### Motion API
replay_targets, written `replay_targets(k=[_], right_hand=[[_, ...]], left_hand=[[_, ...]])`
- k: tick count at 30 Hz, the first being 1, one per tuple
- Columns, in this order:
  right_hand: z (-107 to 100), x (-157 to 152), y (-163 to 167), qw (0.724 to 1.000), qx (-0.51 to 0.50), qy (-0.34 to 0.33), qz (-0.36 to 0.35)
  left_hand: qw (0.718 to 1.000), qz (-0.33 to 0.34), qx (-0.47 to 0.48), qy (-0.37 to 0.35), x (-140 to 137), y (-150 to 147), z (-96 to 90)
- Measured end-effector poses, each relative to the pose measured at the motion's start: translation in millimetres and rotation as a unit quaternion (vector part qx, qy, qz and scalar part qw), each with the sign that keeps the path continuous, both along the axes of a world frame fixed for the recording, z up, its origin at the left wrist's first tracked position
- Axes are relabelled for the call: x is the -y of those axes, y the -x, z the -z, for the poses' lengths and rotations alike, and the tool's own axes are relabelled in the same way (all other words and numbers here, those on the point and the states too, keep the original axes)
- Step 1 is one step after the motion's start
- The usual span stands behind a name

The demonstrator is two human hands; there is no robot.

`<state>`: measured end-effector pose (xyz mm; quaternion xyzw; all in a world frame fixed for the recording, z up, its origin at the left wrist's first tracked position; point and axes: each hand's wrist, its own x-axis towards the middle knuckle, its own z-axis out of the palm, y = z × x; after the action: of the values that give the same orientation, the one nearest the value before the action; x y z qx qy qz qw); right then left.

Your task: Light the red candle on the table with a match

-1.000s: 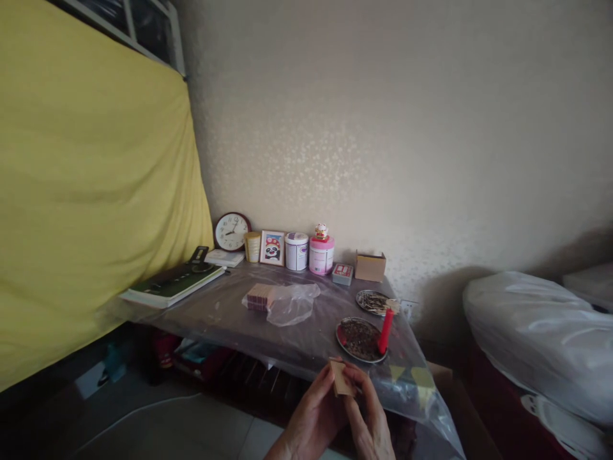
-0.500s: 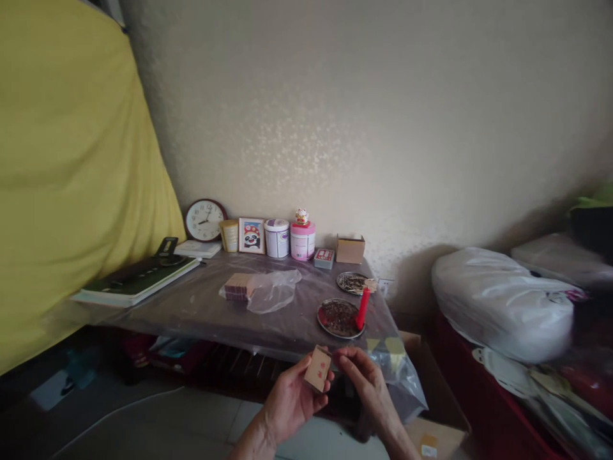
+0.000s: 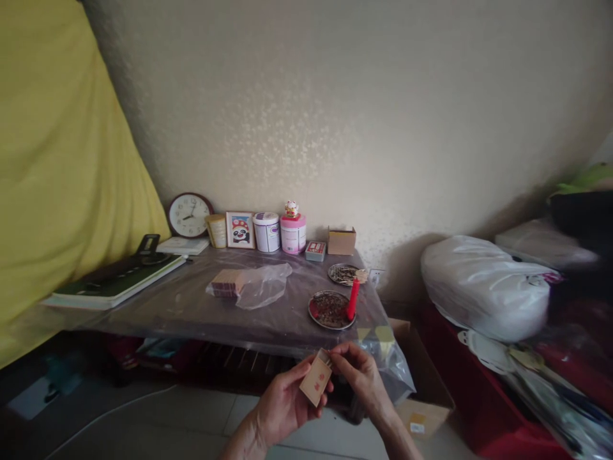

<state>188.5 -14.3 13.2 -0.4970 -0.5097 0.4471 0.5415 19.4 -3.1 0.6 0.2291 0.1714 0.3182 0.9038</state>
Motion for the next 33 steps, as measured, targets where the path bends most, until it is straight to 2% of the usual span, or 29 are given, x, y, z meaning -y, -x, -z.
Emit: replay_targets(k=[8,13,19,25,28,33], right_hand=[[-3,2,-4,0.997,0.073,-0.016,-0.001],[-10,6,-4,0.976,0.212,-0.043,-0.019],[-9,5,-3,0.956,0.276,-0.072,-0.071],[-4,2,-4,0.939,0.322,-0.073,-0.1],[-1,1,-5,0.934,0.329,-0.079,-0.111],[-3,3,-4,0.932,0.345,-0.082,-0.081]], left_hand=[[1.0,0.007,-0.005,0.008,-2,2,-0.4],[0.999,-0.015,-0.038,-0.004,-8,-1,7.1],[0.994,-0.035,-0.102,-0.023,-11,-4,12.1],[0.973,-0.05,-0.183,-0.133,-8,-5,4.0],[0.97,-0.048,-0.188,-0.145,-8,-6,3.2],[0.972,-0.041,-0.177,-0.15,-9,-6,7.7]])
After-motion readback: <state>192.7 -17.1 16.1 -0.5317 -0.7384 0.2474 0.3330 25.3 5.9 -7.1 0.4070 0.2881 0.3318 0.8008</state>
